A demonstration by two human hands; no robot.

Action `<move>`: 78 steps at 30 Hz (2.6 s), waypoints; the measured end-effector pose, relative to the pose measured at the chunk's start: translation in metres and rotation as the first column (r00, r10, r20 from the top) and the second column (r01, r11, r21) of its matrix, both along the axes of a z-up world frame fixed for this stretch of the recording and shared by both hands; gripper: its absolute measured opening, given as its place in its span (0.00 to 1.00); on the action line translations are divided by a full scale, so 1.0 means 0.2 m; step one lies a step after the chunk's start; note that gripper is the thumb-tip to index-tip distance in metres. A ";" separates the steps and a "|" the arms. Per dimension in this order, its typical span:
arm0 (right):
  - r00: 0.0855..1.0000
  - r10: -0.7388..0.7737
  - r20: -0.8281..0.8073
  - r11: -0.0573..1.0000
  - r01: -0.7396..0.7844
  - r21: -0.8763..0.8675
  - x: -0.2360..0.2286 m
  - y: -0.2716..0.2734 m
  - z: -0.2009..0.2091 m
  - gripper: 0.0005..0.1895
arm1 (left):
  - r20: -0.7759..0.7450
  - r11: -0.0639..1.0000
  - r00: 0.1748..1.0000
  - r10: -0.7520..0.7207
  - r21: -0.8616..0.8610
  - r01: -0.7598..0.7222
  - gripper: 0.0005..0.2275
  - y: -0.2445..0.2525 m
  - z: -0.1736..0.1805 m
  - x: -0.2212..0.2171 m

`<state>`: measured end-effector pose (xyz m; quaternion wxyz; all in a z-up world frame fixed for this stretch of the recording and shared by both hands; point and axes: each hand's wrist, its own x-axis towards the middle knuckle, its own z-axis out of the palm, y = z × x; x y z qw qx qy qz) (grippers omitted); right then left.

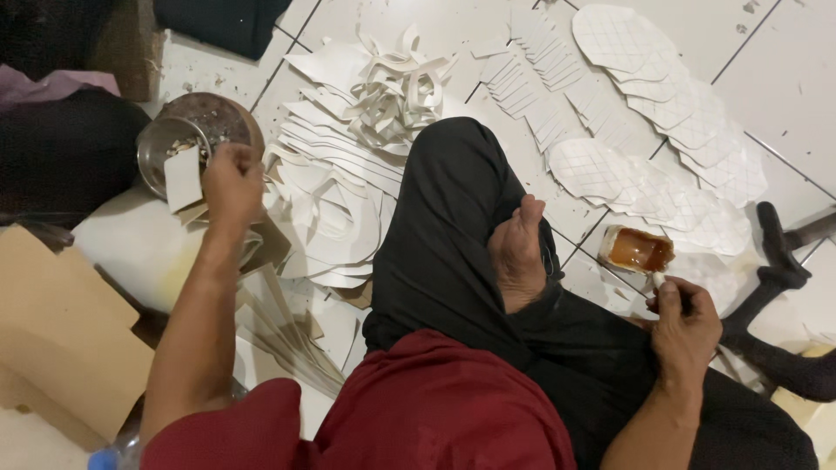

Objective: The person sits on the floor and repeatedly picks up white shoe sole pieces, applies adhesive from a small container using a brush, and folds the pieces to bond them. The person handles the pieces one at a time and places the finished units aside.

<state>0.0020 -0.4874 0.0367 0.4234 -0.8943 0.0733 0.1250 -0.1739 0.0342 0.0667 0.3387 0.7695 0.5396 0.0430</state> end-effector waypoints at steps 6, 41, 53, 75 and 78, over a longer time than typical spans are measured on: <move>0.999 -0.042 0.013 0.992 0.040 0.122 0.01 -0.04 -0.09 0.07 | 0.152 0.992 0.982 -0.110 0.081 0.099 0.04 0.01 0.04 0.03; 0.990 -0.138 0.005 0.980 0.136 0.144 0.13 -0.04 -0.10 0.08 | -0.246 0.447 0.608 -0.755 0.485 0.752 0.11 0.18 -0.59 0.87; 0.966 0.217 -0.141 0.944 -0.245 -0.222 0.32 0.03 -0.02 0.11 | 0.224 0.859 0.833 -0.507 0.216 0.465 0.09 -0.25 0.18 0.62; 0.907 0.376 0.189 0.843 -0.251 -0.476 0.17 -0.13 -0.23 0.07 | 0.725 0.544 0.638 -0.261 -0.436 0.717 0.14 -1.24 0.16 0.62; 0.949 0.306 0.077 0.851 -0.236 -0.470 0.15 -0.13 -0.27 0.09 | 0.734 0.517 0.630 -0.252 -0.449 0.729 0.12 -1.32 0.16 0.63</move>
